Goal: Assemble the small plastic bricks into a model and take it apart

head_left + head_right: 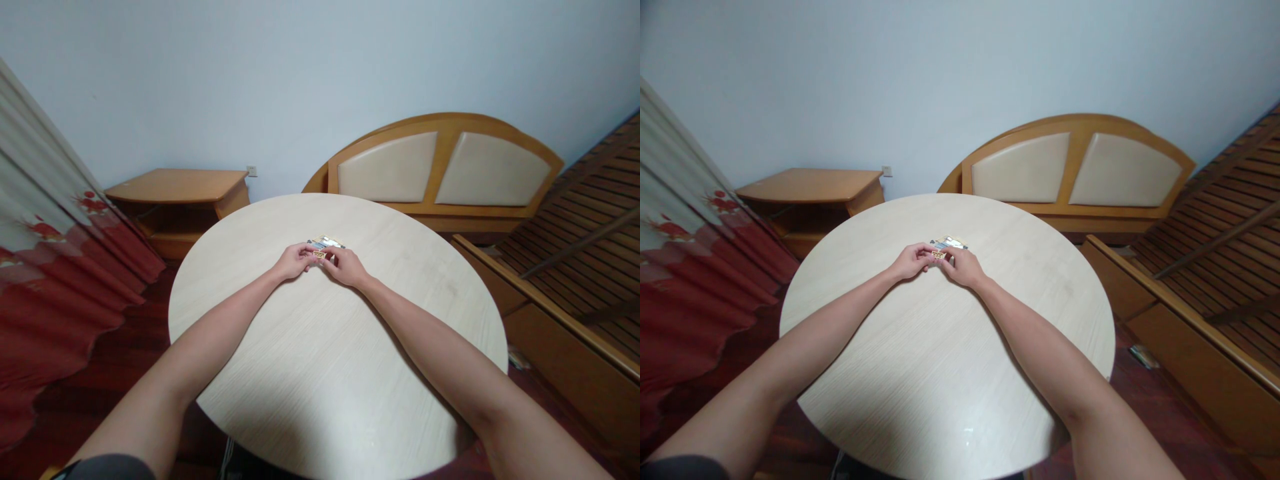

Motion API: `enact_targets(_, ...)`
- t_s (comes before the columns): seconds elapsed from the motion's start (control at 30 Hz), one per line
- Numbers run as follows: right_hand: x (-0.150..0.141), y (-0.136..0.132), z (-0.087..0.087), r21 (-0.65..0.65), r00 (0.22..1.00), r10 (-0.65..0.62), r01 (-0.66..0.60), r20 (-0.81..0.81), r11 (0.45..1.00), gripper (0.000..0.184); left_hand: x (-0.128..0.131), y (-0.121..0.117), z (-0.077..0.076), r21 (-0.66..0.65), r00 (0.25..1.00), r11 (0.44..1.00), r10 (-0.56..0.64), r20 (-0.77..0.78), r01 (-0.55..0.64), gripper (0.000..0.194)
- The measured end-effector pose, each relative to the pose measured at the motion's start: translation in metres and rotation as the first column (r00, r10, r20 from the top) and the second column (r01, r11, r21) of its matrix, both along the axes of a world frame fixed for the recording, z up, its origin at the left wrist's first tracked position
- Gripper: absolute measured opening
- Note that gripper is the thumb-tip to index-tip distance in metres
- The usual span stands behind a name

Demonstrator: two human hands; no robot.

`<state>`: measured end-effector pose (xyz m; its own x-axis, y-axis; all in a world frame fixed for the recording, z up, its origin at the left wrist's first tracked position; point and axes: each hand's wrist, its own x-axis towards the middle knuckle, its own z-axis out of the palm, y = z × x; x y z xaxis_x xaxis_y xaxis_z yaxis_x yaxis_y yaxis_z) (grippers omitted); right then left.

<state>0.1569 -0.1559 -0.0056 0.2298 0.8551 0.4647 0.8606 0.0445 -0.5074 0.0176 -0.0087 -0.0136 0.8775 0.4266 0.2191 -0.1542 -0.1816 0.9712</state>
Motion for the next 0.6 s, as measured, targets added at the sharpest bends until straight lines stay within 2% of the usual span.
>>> enact_targets(0.17,-0.0021,-0.0008,0.0023,0.016,1.000,0.015,-0.015,-0.001,1.000,0.026,0.0018,0.0013,-0.0007,-0.006,1.000,1.000,0.013,-0.021,-0.013,0.021)
enact_targets(0.47,-0.0046,-0.0024,0.0067,0.010,1.000,0.018,-0.018,0.004,1.000,0.027,0.0024,0.0071,-0.0051,0.143,0.998,0.990,0.011,-0.069,-0.001,0.022)
enact_targets(0.6,-0.0047,-0.0029,0.0074,0.002,1.000,0.014,-0.014,0.023,1.000,0.028,0.0024,0.0075,-0.0039,0.149,0.997,0.989,-0.004,-0.076,0.015,0.024)
